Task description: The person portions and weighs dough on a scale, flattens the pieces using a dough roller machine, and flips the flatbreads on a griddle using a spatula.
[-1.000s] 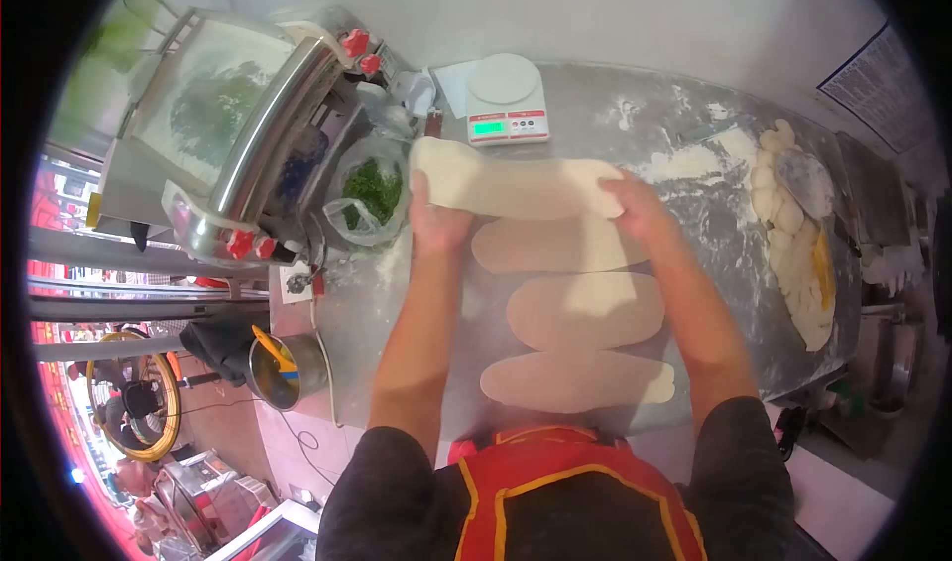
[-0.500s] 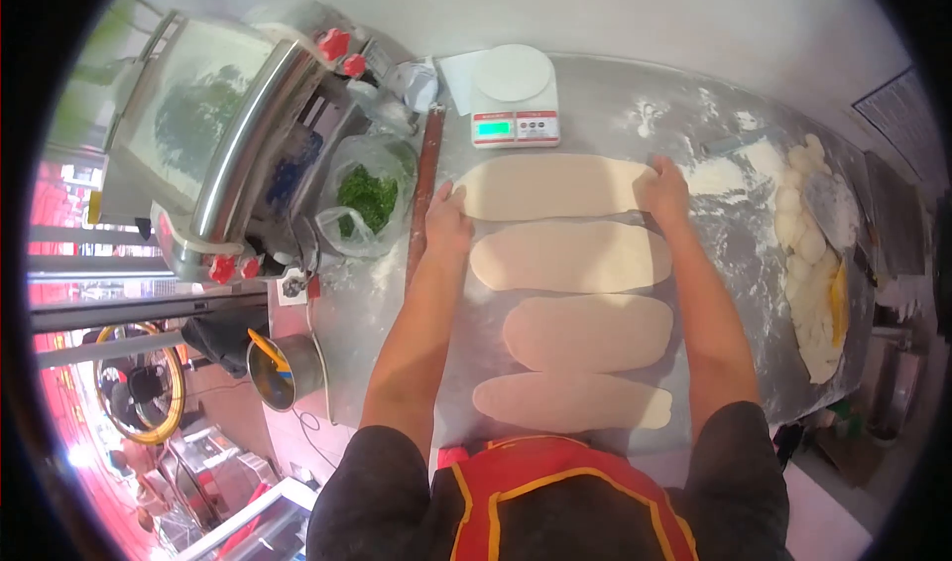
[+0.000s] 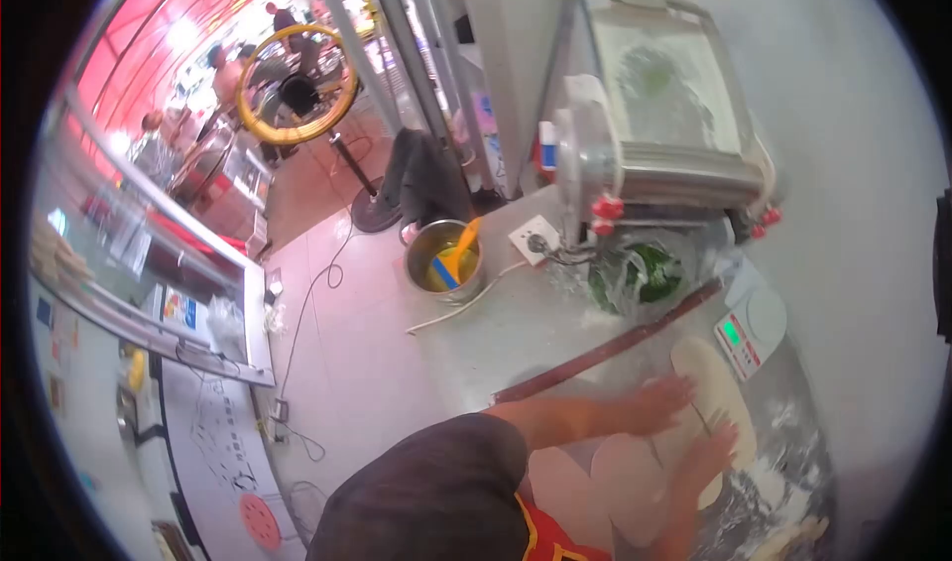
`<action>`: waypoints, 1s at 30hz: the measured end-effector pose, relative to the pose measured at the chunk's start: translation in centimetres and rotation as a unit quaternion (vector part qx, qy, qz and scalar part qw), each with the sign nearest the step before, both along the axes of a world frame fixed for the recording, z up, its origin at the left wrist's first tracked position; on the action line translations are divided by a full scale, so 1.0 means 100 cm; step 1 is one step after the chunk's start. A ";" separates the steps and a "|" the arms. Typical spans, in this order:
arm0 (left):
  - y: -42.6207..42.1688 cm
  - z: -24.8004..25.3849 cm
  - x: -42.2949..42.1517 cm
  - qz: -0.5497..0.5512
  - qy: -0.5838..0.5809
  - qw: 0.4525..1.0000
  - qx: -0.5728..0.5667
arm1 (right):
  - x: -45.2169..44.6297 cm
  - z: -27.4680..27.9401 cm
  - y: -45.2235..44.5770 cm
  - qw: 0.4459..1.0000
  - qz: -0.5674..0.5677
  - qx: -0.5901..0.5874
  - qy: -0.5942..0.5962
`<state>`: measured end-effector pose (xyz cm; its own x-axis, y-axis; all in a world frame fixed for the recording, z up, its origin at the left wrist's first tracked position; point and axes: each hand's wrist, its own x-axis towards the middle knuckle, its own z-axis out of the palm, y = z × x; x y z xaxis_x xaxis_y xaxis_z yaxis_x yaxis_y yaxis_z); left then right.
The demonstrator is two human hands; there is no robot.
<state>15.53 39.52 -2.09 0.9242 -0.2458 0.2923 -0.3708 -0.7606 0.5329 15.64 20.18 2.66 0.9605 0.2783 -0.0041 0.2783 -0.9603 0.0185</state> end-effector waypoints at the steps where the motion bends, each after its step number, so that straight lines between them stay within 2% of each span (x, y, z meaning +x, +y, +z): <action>1: 0.002 -0.009 -0.012 -0.029 -0.003 0.999 0.020 | -0.015 -0.013 0.003 0.999 0.002 0.000 0.040; 3: 0.015 -0.027 -0.033 -0.094 -0.003 0.994 0.062 | -0.029 -0.032 0.000 0.997 0.018 0.022 0.071; 6: 0.022 -0.018 -0.025 -0.104 0.042 0.992 -0.050 | -0.027 -0.004 0.011 0.995 0.006 0.039 0.089; 7: 0.029 0.000 -0.029 -0.093 0.025 0.994 -0.057 | -0.026 0.012 0.017 0.995 -0.002 0.043 0.089; 9: 0.047 0.061 -0.045 -0.067 -0.012 0.995 -0.070 | -0.033 0.010 0.002 0.990 0.023 0.139 0.021; 10: 0.060 0.072 -0.056 -0.103 0.041 0.987 -0.115 | -0.041 0.005 -0.009 0.981 0.035 0.188 -0.012; 12: 0.088 0.091 -0.088 -0.175 0.144 0.952 -0.204 | -0.065 -0.007 -0.024 0.977 0.051 0.196 -0.071; 13: 0.110 0.112 -0.110 -0.225 0.227 0.926 -0.201 | -0.072 -0.008 -0.023 0.973 0.060 0.200 -0.101; 14: 0.136 0.129 -0.137 -0.270 0.309 0.890 -0.197 | -0.084 -0.002 -0.015 0.973 0.061 0.187 -0.121; 15: 0.160 0.128 -0.169 -0.297 0.403 0.826 -0.259 | -0.106 0.011 -0.003 0.972 0.062 0.176 -0.141; 16: 0.186 0.129 -0.205 -0.288 0.432 0.802 -0.295 | -0.125 0.021 0.006 0.972 0.062 0.163 -0.159; 19: 0.256 0.089 -0.323 -0.101 0.547 0.793 -0.250 | -0.149 0.045 0.030 0.971 0.053 0.231 -0.034; 22: 0.287 -0.052 -0.488 0.183 0.678 0.676 -0.224 | -0.160 0.046 0.067 0.939 0.121 0.321 -0.025; 23: 0.281 -0.052 -0.543 0.178 0.694 0.659 -0.229 | -0.169 0.054 0.084 0.935 0.146 0.322 -0.028; 24: 0.260 -0.067 -0.589 0.222 0.695 0.631 -0.264 | -0.176 0.067 0.105 0.931 0.170 0.321 -0.033; 27: 0.178 -0.102 -0.682 0.401 0.628 0.501 -0.440 | -0.199 0.095 0.136 0.914 0.241 0.327 0.002; 30: 0.122 -0.124 -0.726 0.543 0.453 0.353 -0.613 | -0.227 0.091 0.154 0.897 0.293 0.328 0.036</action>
